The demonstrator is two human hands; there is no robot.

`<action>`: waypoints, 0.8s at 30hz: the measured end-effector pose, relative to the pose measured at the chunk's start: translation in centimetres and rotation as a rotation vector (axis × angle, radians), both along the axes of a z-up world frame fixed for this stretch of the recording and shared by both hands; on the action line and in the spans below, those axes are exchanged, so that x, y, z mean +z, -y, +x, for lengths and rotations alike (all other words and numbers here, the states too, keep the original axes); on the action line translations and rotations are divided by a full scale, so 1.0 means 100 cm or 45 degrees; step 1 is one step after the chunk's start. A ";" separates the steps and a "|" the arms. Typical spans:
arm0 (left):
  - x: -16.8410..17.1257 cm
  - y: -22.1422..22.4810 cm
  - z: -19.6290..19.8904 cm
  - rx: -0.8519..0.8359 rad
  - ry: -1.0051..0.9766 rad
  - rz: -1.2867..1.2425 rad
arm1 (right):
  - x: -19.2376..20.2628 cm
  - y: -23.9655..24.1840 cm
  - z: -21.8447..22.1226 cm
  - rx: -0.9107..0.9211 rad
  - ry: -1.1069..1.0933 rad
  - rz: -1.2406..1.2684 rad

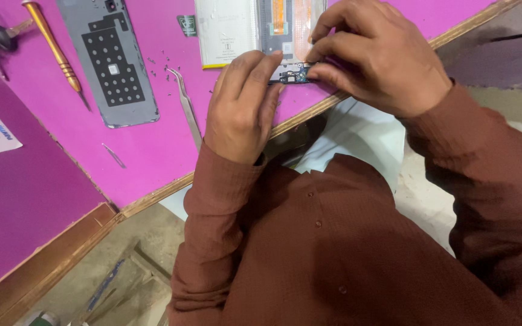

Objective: The person disassembles a smartphone by removing the battery and using tweezers to detach small internal components and connectors from the motherboard. They carefully handle the delicate parts, placing them on the workbench, and then reposition the phone to continue the repair process.

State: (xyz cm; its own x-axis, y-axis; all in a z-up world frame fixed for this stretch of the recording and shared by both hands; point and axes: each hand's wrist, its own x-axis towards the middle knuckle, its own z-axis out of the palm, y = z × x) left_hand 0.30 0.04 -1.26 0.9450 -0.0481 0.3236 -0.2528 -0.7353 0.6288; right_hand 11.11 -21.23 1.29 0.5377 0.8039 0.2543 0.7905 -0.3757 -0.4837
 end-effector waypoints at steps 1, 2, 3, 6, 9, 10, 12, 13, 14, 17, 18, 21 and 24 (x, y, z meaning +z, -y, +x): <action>0.000 0.000 -0.001 0.001 -0.003 -0.006 | -0.005 0.000 0.000 -0.010 0.008 0.004; 0.000 0.000 -0.003 0.003 -0.006 -0.011 | -0.009 0.002 0.000 -0.020 0.017 0.007; 0.000 0.000 -0.003 0.003 -0.008 -0.018 | -0.014 0.002 0.000 -0.027 0.025 0.015; -0.001 -0.001 -0.002 -0.002 0.000 -0.032 | -0.023 0.004 0.000 -0.053 0.060 0.043; 0.000 -0.001 -0.002 -0.004 -0.004 -0.026 | -0.027 0.004 -0.003 -0.098 0.130 0.051; 0.000 -0.001 -0.003 -0.001 -0.011 -0.033 | -0.027 0.004 -0.003 -0.094 0.113 0.054; 0.000 -0.001 -0.005 0.004 -0.022 -0.044 | -0.028 0.004 -0.001 -0.085 0.080 0.060; 0.000 -0.002 -0.005 0.003 -0.025 -0.053 | -0.028 0.005 0.000 -0.059 0.042 0.093; -0.001 -0.002 -0.005 0.001 -0.028 -0.062 | -0.029 0.007 0.000 -0.034 0.004 0.127; -0.005 -0.003 -0.003 -0.023 0.040 -0.092 | -0.037 0.015 0.007 0.072 -0.007 0.241; -0.007 -0.004 -0.004 -0.029 0.071 -0.099 | -0.042 0.017 0.008 0.053 -0.069 0.287; -0.013 -0.006 -0.004 0.035 0.265 -0.157 | -0.054 0.021 0.009 -0.133 -0.398 0.434; -0.008 -0.007 -0.032 0.164 0.383 -0.238 | -0.058 0.023 0.006 -0.303 -0.546 0.451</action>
State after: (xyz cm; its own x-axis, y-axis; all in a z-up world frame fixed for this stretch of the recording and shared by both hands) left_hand -2.93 0.73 -2.08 0.8007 0.1515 0.5796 -0.3594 -0.6526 0.6671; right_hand 11.68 -23.54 -4.53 0.8061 0.5551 0.2049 0.4111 -0.2764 -0.8687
